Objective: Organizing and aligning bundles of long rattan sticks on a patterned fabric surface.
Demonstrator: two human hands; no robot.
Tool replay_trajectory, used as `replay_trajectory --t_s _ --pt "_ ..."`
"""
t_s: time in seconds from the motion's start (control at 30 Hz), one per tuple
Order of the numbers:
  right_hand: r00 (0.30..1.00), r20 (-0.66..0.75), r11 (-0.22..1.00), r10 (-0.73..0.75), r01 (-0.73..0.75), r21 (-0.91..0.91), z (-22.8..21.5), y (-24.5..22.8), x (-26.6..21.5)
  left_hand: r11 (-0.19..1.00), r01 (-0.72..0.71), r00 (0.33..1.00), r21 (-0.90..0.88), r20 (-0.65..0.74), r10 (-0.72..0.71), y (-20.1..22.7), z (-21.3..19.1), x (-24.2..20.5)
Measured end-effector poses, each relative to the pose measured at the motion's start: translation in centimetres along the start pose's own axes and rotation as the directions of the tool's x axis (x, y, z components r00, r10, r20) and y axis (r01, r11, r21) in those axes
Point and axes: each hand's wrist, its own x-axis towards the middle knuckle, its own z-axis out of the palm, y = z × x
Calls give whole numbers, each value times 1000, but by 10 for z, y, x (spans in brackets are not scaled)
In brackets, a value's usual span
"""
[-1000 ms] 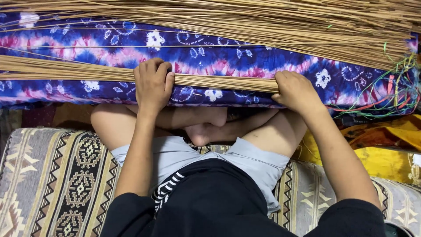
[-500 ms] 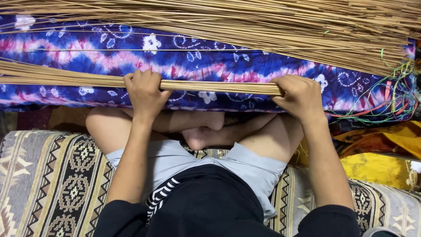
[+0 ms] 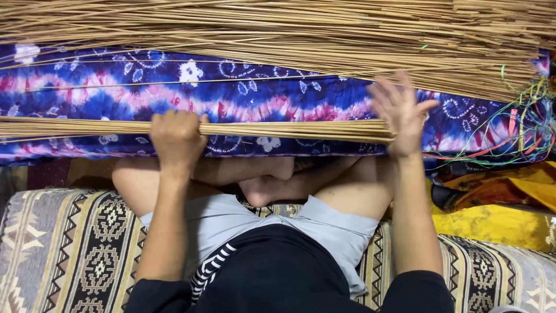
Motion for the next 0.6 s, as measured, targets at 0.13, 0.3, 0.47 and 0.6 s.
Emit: replay_trajectory --t_s 0.13,0.3,0.47,0.6 --pt "1000 -4 999 -20 20 -35 2 13 7 1000 3 1000 -15 -14 -3 3 -7 6" --pt "996 -67 998 59 -57 37 23 20 0 999 3 1000 -32 -9 -4 16 -4 10" --pt "998 57 922 16 8 -387 17 1 -10 1000 4 999 -25 -37 -5 13 -1 13" --pt "960 241 302 144 190 -934 33 -32 -17 1000 9 999 -5 -33 -9 12 -11 18"
